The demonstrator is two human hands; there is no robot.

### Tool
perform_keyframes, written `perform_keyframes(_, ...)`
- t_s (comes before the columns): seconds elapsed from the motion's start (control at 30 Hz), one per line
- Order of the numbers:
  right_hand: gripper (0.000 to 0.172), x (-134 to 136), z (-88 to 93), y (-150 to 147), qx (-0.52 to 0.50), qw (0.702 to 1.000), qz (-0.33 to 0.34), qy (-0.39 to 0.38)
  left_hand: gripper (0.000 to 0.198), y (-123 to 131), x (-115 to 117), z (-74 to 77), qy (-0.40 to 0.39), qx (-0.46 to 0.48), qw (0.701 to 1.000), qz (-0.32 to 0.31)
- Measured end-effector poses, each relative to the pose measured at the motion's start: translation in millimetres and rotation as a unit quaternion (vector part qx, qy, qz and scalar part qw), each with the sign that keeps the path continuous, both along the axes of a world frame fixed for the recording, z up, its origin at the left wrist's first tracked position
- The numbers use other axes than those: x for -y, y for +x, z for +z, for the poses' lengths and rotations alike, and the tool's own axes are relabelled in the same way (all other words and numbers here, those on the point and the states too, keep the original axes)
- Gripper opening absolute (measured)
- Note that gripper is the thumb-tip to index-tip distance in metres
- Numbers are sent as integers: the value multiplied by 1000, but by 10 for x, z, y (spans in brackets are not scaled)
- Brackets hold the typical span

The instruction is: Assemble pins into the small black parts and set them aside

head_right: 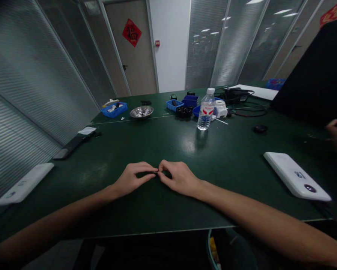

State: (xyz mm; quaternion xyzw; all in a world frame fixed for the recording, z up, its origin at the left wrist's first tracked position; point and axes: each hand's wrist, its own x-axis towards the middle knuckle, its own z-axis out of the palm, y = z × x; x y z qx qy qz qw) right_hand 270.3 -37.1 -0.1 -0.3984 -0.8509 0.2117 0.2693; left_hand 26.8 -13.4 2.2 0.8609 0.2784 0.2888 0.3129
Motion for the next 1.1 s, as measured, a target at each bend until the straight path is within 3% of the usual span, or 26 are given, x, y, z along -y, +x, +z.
perform_keyframes(0.2, 12, -18, 11, 13, 42, 999, -7, 6, 22, -7, -67, -19, -43, -17, 999, 7)
perform_keyframes(0.47, 12, -15, 54, 16, 58, 998, -22, 5, 23, -12, -61, -7, -44, -21, 999, 11)
perform_keyframes(0.73, 11, -44, 86, 65, 79, 996, -36, 20, 27, -23, -59, -28, -32, -50, 997, 55)
perform_keyframes(0.9, 12, -68, 58, 76, 89, 994, -54, 12, 24, -36, -70, -56, -40, -33, 995, 81)
perform_keyframes(1.1, 13, -58, 37, 71, 83, 995, -53, 15, 22, -32, -76, -40, -43, -8, 997, 65)
